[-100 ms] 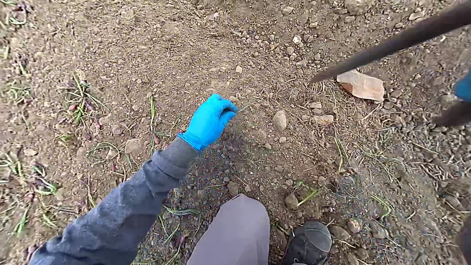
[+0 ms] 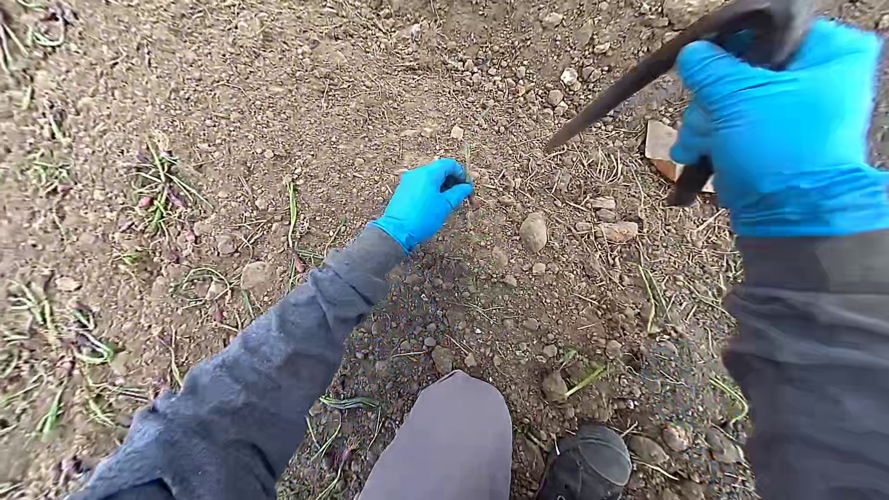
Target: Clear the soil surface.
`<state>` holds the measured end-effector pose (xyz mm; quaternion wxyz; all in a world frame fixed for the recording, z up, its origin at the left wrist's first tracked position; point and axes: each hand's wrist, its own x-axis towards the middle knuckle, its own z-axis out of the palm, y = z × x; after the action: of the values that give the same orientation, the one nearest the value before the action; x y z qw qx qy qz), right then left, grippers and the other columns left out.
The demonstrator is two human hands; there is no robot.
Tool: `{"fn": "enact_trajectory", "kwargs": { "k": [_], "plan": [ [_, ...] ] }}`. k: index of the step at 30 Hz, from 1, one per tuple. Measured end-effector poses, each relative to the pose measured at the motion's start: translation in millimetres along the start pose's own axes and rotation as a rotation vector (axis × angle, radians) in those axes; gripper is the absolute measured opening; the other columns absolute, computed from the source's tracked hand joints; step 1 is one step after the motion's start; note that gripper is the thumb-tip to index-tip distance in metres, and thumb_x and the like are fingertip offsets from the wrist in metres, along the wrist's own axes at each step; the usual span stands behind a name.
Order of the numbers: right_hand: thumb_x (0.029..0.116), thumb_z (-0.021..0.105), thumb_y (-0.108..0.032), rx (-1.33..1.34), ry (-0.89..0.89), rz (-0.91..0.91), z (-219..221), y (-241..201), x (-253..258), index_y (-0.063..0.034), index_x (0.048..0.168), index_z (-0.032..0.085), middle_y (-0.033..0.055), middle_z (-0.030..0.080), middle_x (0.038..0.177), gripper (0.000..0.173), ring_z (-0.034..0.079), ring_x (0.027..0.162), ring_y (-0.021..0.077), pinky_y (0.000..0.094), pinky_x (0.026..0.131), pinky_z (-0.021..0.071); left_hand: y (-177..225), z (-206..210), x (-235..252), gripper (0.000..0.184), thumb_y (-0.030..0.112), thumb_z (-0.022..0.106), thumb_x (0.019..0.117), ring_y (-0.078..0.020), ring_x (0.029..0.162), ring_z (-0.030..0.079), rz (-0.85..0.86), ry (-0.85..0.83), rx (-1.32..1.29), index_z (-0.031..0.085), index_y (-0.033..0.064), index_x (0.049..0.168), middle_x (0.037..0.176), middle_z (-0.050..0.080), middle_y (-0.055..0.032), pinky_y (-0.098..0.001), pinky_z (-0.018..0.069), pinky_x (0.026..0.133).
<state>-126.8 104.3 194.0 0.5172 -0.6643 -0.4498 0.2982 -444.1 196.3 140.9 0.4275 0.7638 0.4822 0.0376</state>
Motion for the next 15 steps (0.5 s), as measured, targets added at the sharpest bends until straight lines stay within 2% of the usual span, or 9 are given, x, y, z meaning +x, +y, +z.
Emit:
{"fn": "enact_trajectory", "kwargs": {
  "k": [2, 3, 4, 5, 7, 9, 12, 13, 15],
  "plan": [
    [0.0976, 0.069, -0.035, -0.236, -0.125, 0.393, 57.3, 47.5, -0.4, -0.0125, 0.107, 0.069, 0.005, 0.06, 0.074, 0.025, 0.053, 0.054, 0.0181, 0.0424, 0.053, 0.0487, 15.5, 17.4, 34.6, 0.018, 0.019, 0.069, 0.1005, -0.0129, 0.078, 0.073, -0.051, -0.002, -0.152, 0.07, 0.0079, 0.115, 0.097, 0.076, -0.004, -0.035, 0.0624, 0.075],
    [0.098, 0.069, -0.037, -0.277, -0.192, 0.512, 78.0, 77.8, -5.0, -0.0075, 0.106, 0.068, 0.0096, 0.06, 0.077, 0.03, 0.054, 0.058, 0.0224, 0.0477, 0.058, 0.0492, 25.0, 28.8, 50.9, 0.018, 0.017, 0.07, 0.0994, -0.0128, 0.077, 0.073, -0.067, 0.009, -0.187, 0.071, 0.0079, 0.114, 0.099, 0.076, -0.0041, -0.0345, 0.0627, 0.075],
    [0.0983, 0.069, -0.037, -0.289, -0.226, 0.574, 88.7, 97.0, -13.1, -0.0057, 0.103, 0.067, 0.0104, 0.06, 0.076, 0.032, 0.055, 0.059, 0.023, 0.0487, 0.059, 0.0486, 34.0, 42.0, 66.2, 0.017, 0.017, 0.071, 0.0985, -0.013, 0.08, 0.074, -0.078, 0.02, -0.174, 0.072, 0.0087, 0.114, 0.1, 0.076, -0.0037, -0.0349, 0.0634, 0.077],
    [0.0985, 0.068, -0.038, -0.276, -0.238, 0.576, 88.7, 99.8, -21.8, -0.0073, 0.101, 0.067, 0.0078, 0.058, 0.073, 0.031, 0.053, 0.056, 0.02, 0.0445, 0.056, 0.048, 40.7, 56.6, 81.0, 0.017, 0.018, 0.071, 0.0979, -0.0141, 0.086, 0.074, -0.079, 0.017, -0.095, 0.073, 0.0104, 0.113, 0.104, 0.076, -0.0034, -0.0378, 0.063, 0.081],
    [0.0992, 0.069, -0.037, -0.255, -0.223, 0.519, 65.2, 65.0, -40.3, -0.0133, 0.105, 0.069, 0.0034, 0.058, 0.07, 0.025, 0.05, 0.052, 0.0152, 0.0383, 0.051, 0.0465, 44.0, 90.5, 99.9, 0.019, 0.022, 0.068, 0.0981, -0.0236, 0.11, 0.071, -0.063, -0.097, 0.226, 0.075, 0.0148, 0.114, 0.117, 0.074, -0.0061, -0.0538, 0.0574, 0.094],
    [0.0998, 0.068, -0.037, -0.255, -0.146, 0.386, 29.3, 7.3, -54.9, -0.0208, 0.108, 0.07, -0.0019, 0.057, 0.069, 0.018, 0.045, 0.046, 0.0104, 0.0326, 0.045, 0.0428, 40.4, 112.5, 104.9, 0.02, 0.024, 0.064, 0.1, -0.0333, 0.116, 0.068, -0.025, -0.232, 0.46, 0.076, 0.018, 0.115, 0.12, 0.073, -0.0105, -0.0636, 0.055, 0.092],
    [0.1006, 0.068, -0.029, -0.069, 0.058, 0.249, 2.9, -33.5, -65.3, -0.0241, 0.105, 0.066, -0.0077, 0.055, 0.067, 0.007, 0.043, 0.042, 0.0053, 0.0247, 0.038, 0.0424, 31.2, 93.5, 96.9, 0.022, 0.028, 0.061, 0.103, -0.0289, 0.119, 0.067, 0.014, -0.158, 0.497, 0.077, 0.0215, 0.116, 0.123, 0.072, -0.007, -0.0579, 0.054, 0.098],
    [0.1009, 0.067, -0.029, -0.013, 0.087, 0.259, 9.7, -28.4, -67.4, -0.0249, 0.103, 0.064, -0.0081, 0.052, 0.064, 0.005, 0.043, 0.04, 0.006, 0.0257, 0.036, 0.0425, 26.6, 82.0, 92.3, 0.021, 0.027, 0.062, 0.1023, -0.0282, 0.119, 0.066, 0.024, -0.106, 0.494, 0.078, 0.0212, 0.114, 0.122, 0.071, -0.0078, -0.055, 0.0531, 0.1],
    [0.1005, 0.067, -0.029, -0.022, 0.005, 0.35, 41.1, 6.2, -70.4, -0.0202, 0.105, 0.068, -0.0028, 0.055, 0.066, 0.01, 0.045, 0.044, 0.0104, 0.0311, 0.041, 0.0442, 24.4, 59.5, 81.9, 0.019, 0.027, 0.066, 0.1006, -0.0256, 0.115, 0.067, -0.02, -0.048, 0.384, 0.08, 0.0184, 0.11, 0.116, 0.072, -0.0078, -0.0522, 0.053, 0.101]
  ]
}}
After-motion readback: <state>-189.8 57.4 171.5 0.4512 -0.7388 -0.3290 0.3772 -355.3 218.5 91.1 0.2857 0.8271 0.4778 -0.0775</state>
